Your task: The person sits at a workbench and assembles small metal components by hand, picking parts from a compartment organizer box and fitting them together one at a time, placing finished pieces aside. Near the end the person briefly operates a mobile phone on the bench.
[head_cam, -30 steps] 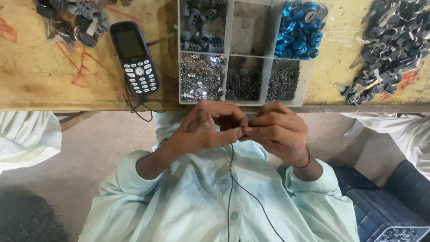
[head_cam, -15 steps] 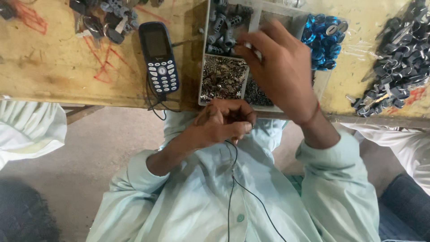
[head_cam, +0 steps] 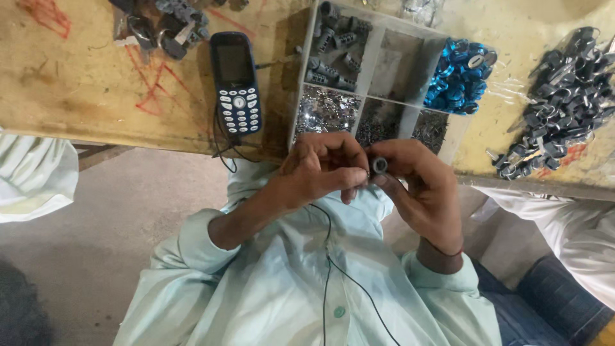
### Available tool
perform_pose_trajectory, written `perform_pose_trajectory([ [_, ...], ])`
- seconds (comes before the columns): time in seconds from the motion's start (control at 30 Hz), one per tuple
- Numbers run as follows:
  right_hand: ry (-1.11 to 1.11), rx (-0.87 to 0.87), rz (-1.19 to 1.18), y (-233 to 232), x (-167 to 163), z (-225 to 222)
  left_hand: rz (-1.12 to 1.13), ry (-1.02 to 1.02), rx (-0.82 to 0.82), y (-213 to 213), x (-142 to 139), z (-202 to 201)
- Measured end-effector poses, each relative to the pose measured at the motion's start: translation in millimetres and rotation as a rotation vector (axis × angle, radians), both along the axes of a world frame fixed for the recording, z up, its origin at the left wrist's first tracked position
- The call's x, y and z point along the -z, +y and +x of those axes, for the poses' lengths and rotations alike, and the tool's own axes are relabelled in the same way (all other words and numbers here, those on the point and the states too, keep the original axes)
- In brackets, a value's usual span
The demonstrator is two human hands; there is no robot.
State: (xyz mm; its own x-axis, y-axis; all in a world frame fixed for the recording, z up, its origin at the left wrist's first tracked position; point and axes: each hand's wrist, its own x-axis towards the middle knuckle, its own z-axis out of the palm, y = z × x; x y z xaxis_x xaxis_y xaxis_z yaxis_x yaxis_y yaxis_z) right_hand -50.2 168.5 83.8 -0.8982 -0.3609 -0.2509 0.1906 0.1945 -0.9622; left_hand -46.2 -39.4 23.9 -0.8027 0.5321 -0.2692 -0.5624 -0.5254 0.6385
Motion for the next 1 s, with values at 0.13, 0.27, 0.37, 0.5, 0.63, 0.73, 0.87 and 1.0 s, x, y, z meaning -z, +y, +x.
perform_pose_trajectory([
  [0.13,0.451,-0.025,0.335,28.4,14.9,20.8,-0.170,-0.014,-0.005,26.2,-2.6,8.0],
  [0.27,0.595,-0.049,0.405,45.2,14.5,23.4,-0.283,-0.023,-0.034,44.4,-9.0,18.2],
  [0.37,0.658,-0.100,0.417,56.1,11.2,21.4,-0.309,-0.014,-0.042,54.2,-10.2,23.7],
  [0.5,0.685,-0.130,0.398,71.7,14.5,20.3,-0.343,-0.012,-0.080,68.3,-11.0,28.9],
  [0.63,0.655,-0.069,0.339,82.9,23.6,21.3,-0.308,-0.034,-0.132,80.7,-15.9,27.7],
  [0.73,0.661,-0.021,0.323,86.3,27.9,22.6,-0.325,0.011,-0.105,81.8,-21.5,25.4],
  [0.87,0.769,-0.036,0.358,89.6,26.1,22.7,-0.416,0.100,-0.058,80.0,-24.2,20.0],
  [1.0,0.848,-0.080,0.414,91.8,19.3,17.4,-0.474,0.117,-0.052,82.5,-25.0,15.2],
])
